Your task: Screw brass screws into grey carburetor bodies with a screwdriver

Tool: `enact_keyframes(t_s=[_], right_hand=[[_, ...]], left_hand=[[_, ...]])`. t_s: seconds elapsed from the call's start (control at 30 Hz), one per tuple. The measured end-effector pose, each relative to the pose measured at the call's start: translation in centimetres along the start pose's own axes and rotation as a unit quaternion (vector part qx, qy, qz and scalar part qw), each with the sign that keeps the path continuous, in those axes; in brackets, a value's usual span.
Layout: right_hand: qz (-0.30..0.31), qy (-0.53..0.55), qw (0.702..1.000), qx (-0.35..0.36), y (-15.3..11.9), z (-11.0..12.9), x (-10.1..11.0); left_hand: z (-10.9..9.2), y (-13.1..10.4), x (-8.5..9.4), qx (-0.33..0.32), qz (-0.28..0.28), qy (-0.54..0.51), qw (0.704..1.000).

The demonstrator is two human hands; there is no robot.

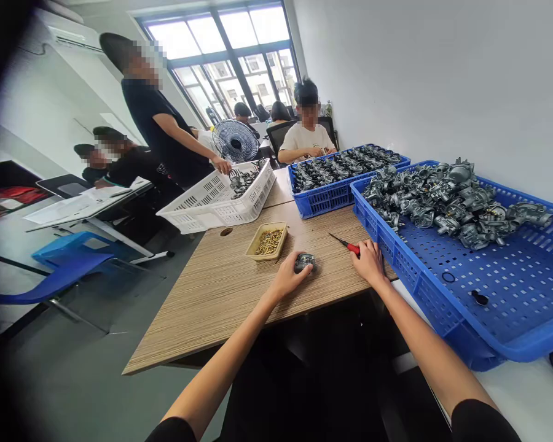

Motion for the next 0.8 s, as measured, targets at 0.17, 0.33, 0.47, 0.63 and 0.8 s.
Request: enact_keyframes(t_s=[0.17,0.33,0.47,0.63,0.8], right_hand=[[-0.015,0.024,1.0,0.004,0.2,0.3,0.4],[-0.027,0.07,0.997,0.032,1.2,1.7,2.2],[-0.05,0.11,0.99,0.07,2.3,4.6,5.5],[-0.042,0.148,0.976,0.154,2.2,10.2,10.3],[0.037,0.15,0.957,0.247,0.4,15.0,12.6]], left_hand=[[-0.6,-0.8,-0.5,0.012,-0.071,-0.023,0.997],[-0.8,-0.9,-0.7,0.006,-0.088,-0.03,0.996],[-0.5,-0.8,-0.5,-0.002,-0.095,-0.024,0.995],[-0.2,-0.7,-0.5,-0.013,-0.104,-0.012,0.994],[-0.2,-0.7,-0.4,-0.018,-0.116,-0.016,0.993]])
Point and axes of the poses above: each hand's wrist, its own y-axis towards the middle knuckle, its own x-axis out of the back of the hand, z = x × y, the point moved 10 cm from there along y, towards the middle knuckle, and after that the axes turned 4 degrees about -z, right-handed, at the moved point
